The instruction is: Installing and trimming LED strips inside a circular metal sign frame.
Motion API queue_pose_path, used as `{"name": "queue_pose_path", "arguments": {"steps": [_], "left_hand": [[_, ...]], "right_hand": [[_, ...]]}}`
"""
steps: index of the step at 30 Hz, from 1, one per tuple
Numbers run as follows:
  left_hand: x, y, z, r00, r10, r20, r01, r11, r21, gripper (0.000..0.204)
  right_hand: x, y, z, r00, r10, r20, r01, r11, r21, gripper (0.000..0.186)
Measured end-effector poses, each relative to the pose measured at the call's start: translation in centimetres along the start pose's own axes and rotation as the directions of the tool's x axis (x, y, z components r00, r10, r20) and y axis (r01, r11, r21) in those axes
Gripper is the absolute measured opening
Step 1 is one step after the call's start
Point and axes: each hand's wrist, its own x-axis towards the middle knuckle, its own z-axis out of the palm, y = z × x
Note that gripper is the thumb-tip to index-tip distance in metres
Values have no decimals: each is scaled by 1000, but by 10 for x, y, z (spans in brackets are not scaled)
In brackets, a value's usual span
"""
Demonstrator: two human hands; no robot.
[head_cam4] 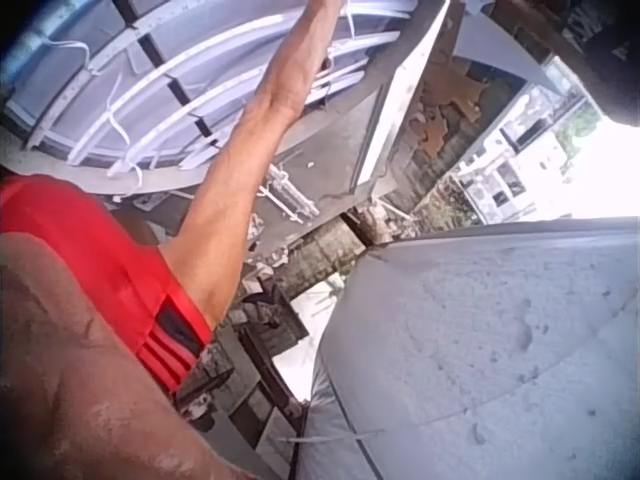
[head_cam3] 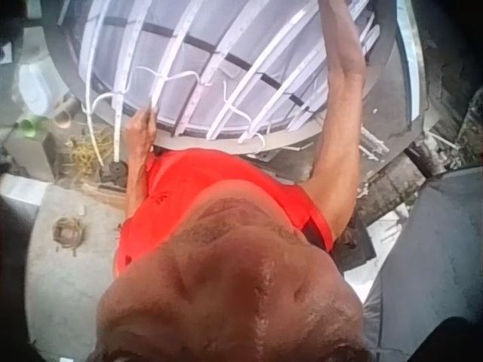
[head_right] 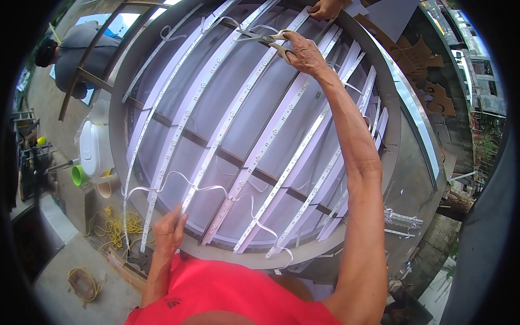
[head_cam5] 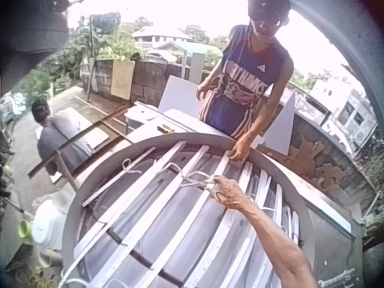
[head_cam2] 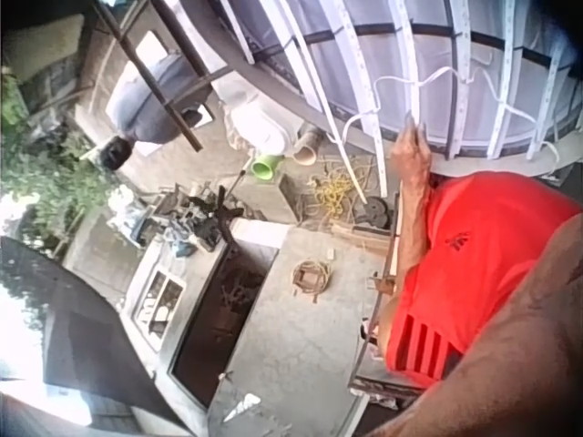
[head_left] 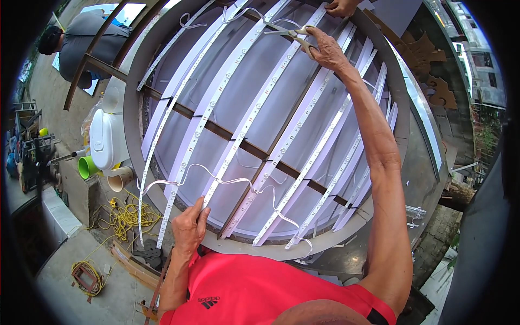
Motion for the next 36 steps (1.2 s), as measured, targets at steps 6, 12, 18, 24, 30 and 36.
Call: {"name": "queue_pose_path", "arguments": {"steps": [6, 12, 18, 24, 30, 36], "left_hand": [[0, -1, 0, 1000, 20, -11, -19, 1000, 24, 29], [1, 0, 1, 1000, 13, -14, -12, 999, 52, 29], [-1, -1, 1, 1000, 9, -6, -8, 993, 114, 29], [-2, -1, 2, 1000, 15, -28, -12, 994, 109, 29], [4, 3, 4, 998, 38, -43, -33, 993, 114, 29], [-8, -8, -8, 977, 167, -134, -158, 985, 74, 38]], "right_hand": [[-2, -2, 3, 991, -73, -108, 70, 997, -32, 53], [0, 3, 4, 1000, 19, -5, -19, 1000, 14, 54], [1, 3, 4, 999, -27, -21, 28, 999, 24, 53], [0, 1, 3, 998, -47, -45, 50, 997, 58, 53], [2, 11, 10, 996, -54, -65, 57, 997, 43, 55], [7, -2, -6, 993, -2, 114, -19, 983, 181, 54]]}}
